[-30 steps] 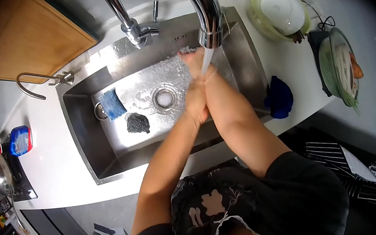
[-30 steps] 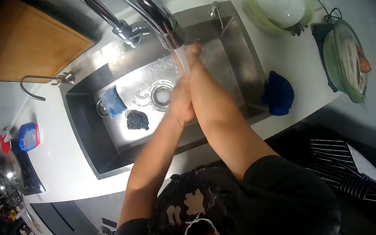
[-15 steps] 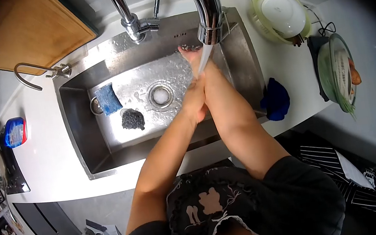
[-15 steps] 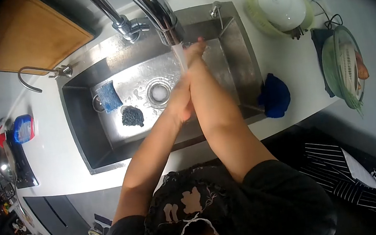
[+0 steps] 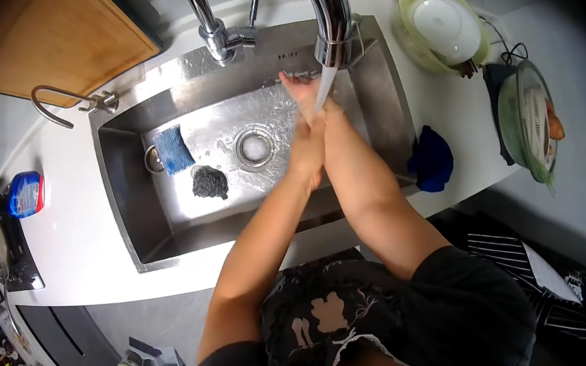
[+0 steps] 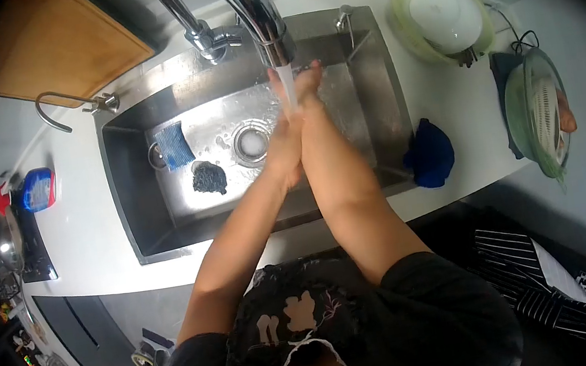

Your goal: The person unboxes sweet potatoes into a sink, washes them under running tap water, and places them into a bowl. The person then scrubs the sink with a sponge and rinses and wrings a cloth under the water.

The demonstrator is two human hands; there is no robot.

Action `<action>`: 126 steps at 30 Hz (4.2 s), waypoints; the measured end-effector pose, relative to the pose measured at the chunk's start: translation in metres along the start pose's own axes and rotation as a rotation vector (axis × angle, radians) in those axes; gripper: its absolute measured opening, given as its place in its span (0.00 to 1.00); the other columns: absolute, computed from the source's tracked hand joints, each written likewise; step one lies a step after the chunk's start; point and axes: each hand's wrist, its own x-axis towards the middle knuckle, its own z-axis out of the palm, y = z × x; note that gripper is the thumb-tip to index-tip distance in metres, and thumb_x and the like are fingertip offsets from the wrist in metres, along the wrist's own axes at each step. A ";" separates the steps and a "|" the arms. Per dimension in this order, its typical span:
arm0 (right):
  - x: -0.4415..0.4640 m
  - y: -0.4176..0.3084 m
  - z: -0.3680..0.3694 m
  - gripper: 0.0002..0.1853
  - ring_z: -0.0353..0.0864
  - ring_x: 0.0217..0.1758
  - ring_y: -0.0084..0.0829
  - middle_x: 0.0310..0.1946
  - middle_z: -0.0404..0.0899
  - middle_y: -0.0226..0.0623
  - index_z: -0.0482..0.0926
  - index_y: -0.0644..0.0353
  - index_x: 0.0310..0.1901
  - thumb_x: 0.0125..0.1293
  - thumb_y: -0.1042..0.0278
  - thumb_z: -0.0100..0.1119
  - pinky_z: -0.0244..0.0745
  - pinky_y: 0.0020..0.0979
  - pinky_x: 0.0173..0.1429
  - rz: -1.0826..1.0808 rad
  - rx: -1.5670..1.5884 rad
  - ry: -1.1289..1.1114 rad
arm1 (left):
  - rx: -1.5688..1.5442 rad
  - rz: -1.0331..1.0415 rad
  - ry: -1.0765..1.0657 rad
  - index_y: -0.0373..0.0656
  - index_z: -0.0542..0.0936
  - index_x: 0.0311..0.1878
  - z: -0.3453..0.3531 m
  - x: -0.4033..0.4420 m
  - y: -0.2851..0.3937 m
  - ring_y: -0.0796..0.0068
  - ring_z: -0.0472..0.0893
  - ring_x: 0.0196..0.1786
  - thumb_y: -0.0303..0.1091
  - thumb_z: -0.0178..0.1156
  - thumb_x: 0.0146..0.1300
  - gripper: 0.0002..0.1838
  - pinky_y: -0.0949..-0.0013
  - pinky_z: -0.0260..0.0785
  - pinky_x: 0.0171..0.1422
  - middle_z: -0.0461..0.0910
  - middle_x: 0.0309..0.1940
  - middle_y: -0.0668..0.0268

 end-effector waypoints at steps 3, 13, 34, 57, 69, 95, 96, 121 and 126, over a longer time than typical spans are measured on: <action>-0.032 0.013 -0.001 0.28 0.61 0.53 0.43 0.51 0.61 0.42 0.61 0.64 0.53 0.60 0.49 0.49 0.59 0.53 0.60 -0.066 -0.186 0.109 | -0.107 -0.088 0.049 0.45 0.58 0.63 -0.005 0.032 0.001 0.73 0.73 0.47 0.50 0.40 0.67 0.26 0.69 0.69 0.45 0.72 0.48 0.60; -0.125 0.030 -0.039 0.29 0.53 0.65 0.54 0.59 0.60 0.51 0.51 0.62 0.64 0.62 0.66 0.46 0.49 0.38 0.67 -0.668 -1.777 0.043 | 0.474 0.206 0.148 0.45 0.70 0.56 -0.020 0.088 -0.033 0.70 0.78 0.32 0.42 0.50 0.63 0.20 0.66 0.71 0.33 0.78 0.34 0.57; -0.111 0.004 -0.033 0.14 0.76 0.33 0.33 0.27 0.74 0.35 0.73 0.59 0.38 0.61 0.56 0.48 0.73 0.33 0.41 0.189 -1.016 -0.060 | -0.179 0.287 0.131 0.37 0.65 0.51 -0.025 0.044 -0.035 0.61 0.69 0.53 0.32 0.42 0.65 0.14 0.66 0.59 0.60 0.69 0.49 0.56; -0.191 -0.062 0.091 0.28 0.67 0.58 0.47 0.58 0.64 0.48 0.68 0.62 0.56 0.52 0.63 0.58 0.61 0.46 0.60 -0.280 -3.179 -0.389 | 0.058 0.113 0.009 0.32 0.65 0.52 0.005 0.059 -0.005 0.65 0.77 0.35 0.34 0.47 0.63 0.18 0.70 0.74 0.35 0.75 0.37 0.54; -0.065 0.012 0.156 0.17 0.65 0.51 0.34 0.44 0.68 0.42 0.61 0.65 0.49 0.57 0.71 0.47 0.60 0.31 0.55 -0.381 -1.939 -0.806 | 0.116 -0.088 0.025 0.43 0.70 0.53 -0.038 -0.003 -0.001 0.79 0.77 0.38 0.28 0.54 0.58 0.18 0.82 0.67 0.33 0.75 0.48 0.62; -0.272 -0.196 -0.074 0.26 0.58 0.60 0.54 0.57 0.59 0.54 0.71 0.51 0.53 0.49 0.60 0.61 0.56 0.51 0.58 -1.388 -2.565 0.400 | 1.904 0.098 0.031 0.57 0.66 0.59 -0.112 -0.025 -0.013 0.60 0.61 0.65 0.48 0.55 0.56 0.27 0.35 0.43 0.64 0.65 0.60 0.63; -0.270 -0.213 -0.097 0.27 0.61 0.58 0.52 0.55 0.64 0.51 0.69 0.52 0.55 0.50 0.61 0.60 0.57 0.50 0.59 -1.325 -2.521 0.357 | 1.807 0.086 0.027 0.56 0.66 0.59 -0.120 -0.030 -0.014 0.60 0.63 0.63 0.48 0.55 0.56 0.26 0.35 0.45 0.63 0.67 0.59 0.63; -0.016 0.038 0.070 0.22 0.49 0.68 0.36 0.62 0.59 0.34 0.67 0.55 0.57 0.59 0.65 0.49 0.46 0.45 0.68 -1.383 -2.596 -0.584 | 1.409 0.158 0.276 0.51 0.70 0.54 -0.176 -0.199 -0.010 0.62 0.70 0.57 0.33 0.55 0.57 0.20 0.47 0.47 0.66 0.73 0.51 0.63; -0.045 0.053 0.043 0.19 0.62 0.60 0.38 0.53 0.70 0.36 0.74 0.59 0.49 0.53 0.76 0.53 0.60 0.40 0.60 -1.404 -2.360 -0.761 | 1.436 0.251 0.257 0.51 0.70 0.53 -0.183 -0.198 0.000 0.62 0.71 0.55 0.33 0.55 0.57 0.18 0.48 0.46 0.66 0.74 0.49 0.63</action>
